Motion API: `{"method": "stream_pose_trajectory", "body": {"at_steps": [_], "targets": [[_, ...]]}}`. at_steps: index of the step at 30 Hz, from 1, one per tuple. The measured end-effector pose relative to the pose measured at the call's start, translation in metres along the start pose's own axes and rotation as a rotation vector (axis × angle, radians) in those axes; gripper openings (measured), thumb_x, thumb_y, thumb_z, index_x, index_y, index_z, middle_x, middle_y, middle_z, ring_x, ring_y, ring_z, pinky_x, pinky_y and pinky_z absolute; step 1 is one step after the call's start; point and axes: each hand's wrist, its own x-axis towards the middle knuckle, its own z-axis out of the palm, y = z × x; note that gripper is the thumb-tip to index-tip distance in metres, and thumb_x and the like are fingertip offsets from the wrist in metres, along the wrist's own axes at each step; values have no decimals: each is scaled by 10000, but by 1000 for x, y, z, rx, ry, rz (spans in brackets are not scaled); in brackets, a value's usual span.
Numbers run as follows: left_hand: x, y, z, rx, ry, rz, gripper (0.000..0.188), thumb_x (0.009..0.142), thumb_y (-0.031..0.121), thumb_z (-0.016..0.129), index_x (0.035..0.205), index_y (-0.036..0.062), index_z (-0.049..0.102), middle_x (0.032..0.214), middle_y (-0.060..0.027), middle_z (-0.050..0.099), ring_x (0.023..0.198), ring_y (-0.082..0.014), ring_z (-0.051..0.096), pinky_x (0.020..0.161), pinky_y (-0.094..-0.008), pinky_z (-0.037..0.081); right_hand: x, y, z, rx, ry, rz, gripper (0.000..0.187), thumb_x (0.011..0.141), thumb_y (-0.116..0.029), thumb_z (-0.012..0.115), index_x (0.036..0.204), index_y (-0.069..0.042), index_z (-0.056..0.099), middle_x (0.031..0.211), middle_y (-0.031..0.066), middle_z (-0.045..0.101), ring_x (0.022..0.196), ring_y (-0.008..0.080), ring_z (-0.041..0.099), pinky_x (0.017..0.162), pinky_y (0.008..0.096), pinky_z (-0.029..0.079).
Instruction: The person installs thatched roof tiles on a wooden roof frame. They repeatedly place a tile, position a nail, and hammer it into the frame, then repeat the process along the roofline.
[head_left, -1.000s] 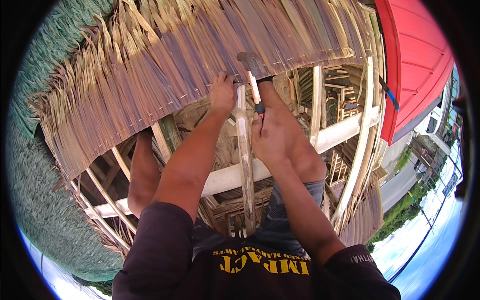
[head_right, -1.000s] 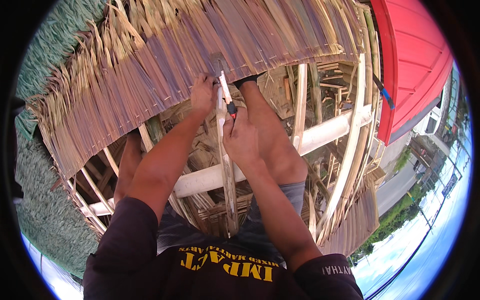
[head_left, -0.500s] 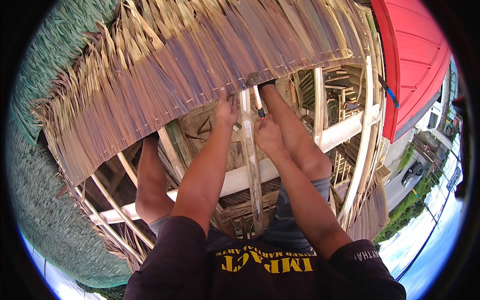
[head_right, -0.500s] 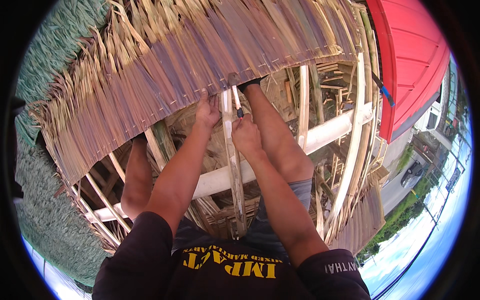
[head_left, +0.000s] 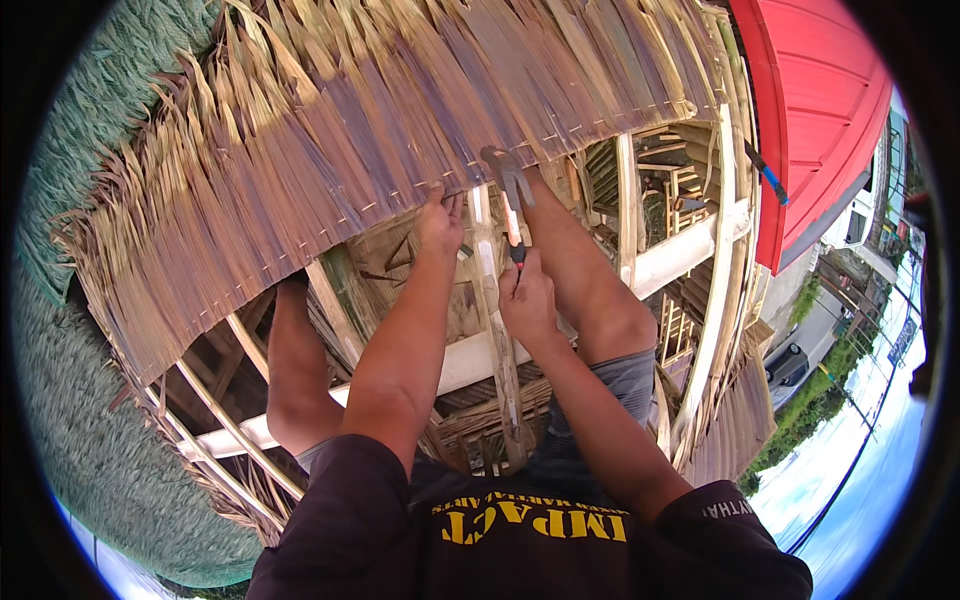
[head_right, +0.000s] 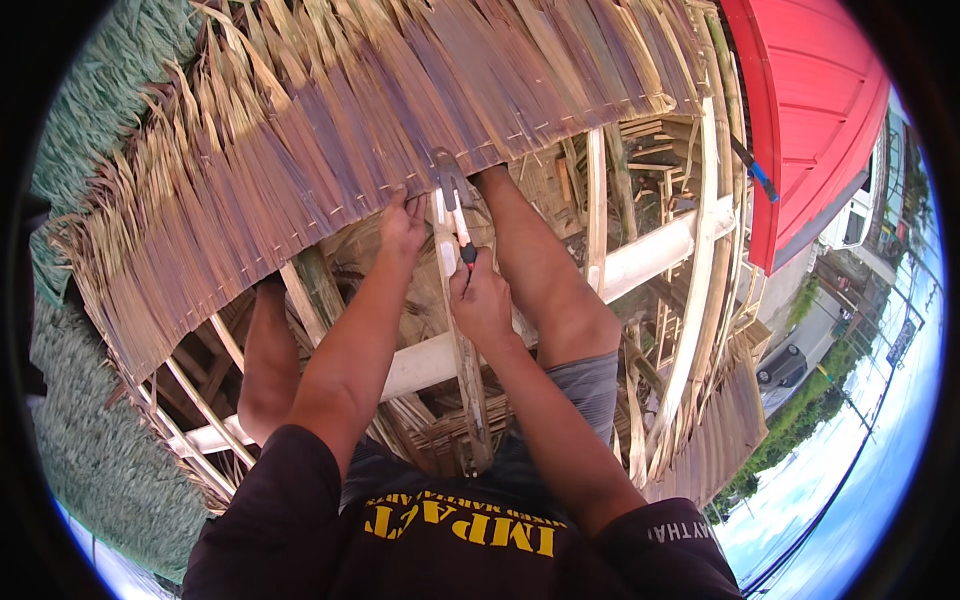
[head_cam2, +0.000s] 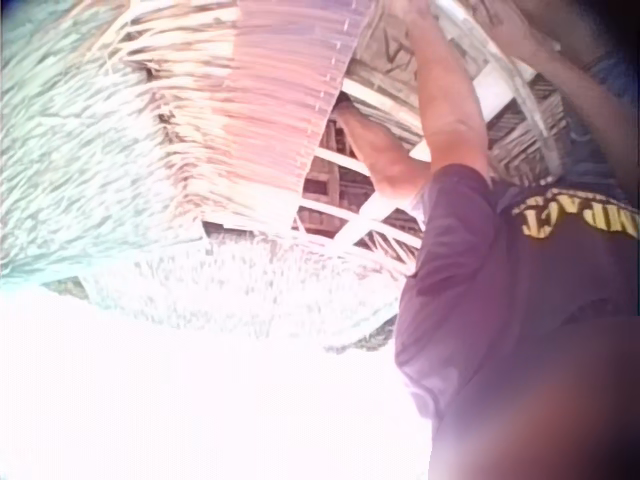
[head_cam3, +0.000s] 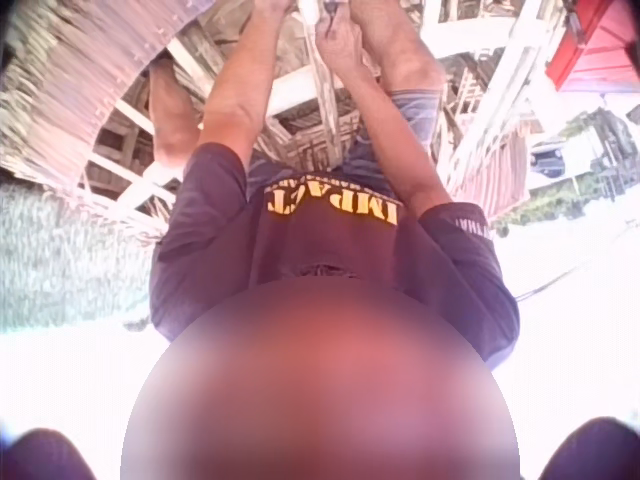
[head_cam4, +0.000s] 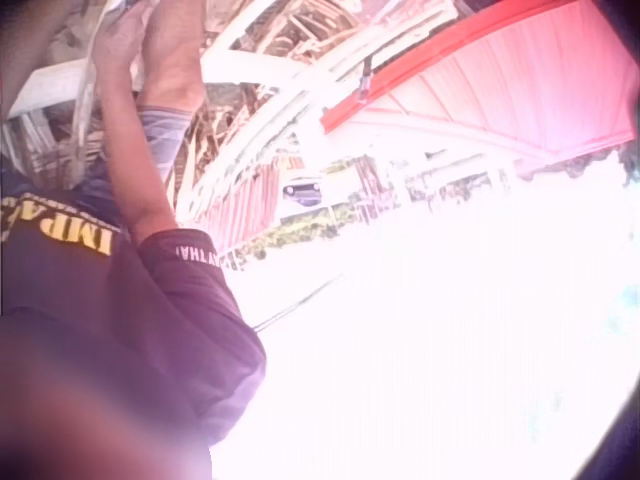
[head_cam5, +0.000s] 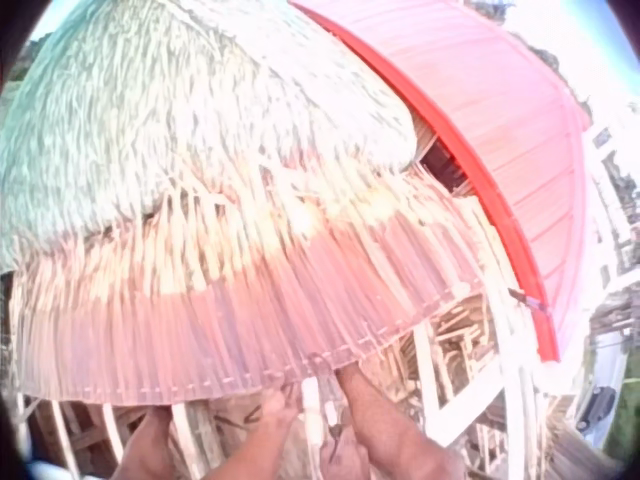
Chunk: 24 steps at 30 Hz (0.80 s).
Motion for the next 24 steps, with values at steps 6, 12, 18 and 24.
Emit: {"method": "stream_pose_trajectory", "body": {"at_steps": [6,12,18,24], "targets": [[-5,1,0,46,14,-7,273,1007,98,608,1267,31,557,1231,-77,612,1138,-256,627,1053,-383,550,19,-24,-29,53,84,-159,169,1020,-137,511,1082,19,504,700,239,602,693,464,639,624,484,509],[-8,1,6,15,19,6,275,983,67,647,1247,19,584,1205,-96,635,1096,-272,637,1017,-390,573,-7,-73,-70,286,211,-438,240,1057,-178,485,1128,51,499,785,182,595,649,328,611,582,407,465],[-3,0,8,-36,76,-4,264,1004,78,605,1257,10,572,1226,-100,635,1137,-248,633,1072,-375,528,-17,-45,-60,347,185,-336,375,1084,-337,438,1112,28,524,725,50,535,589,144,507,528,290,400],[-7,0,12,-36,67,7,353,966,3,636,1295,-8,506,1237,-116,620,1114,-274,633,998,-388,574,14,-24,-16,-50,142,-173,305,1056,-256,499,1105,43,535,809,256,635,700,493,607,656,516,500]]}}
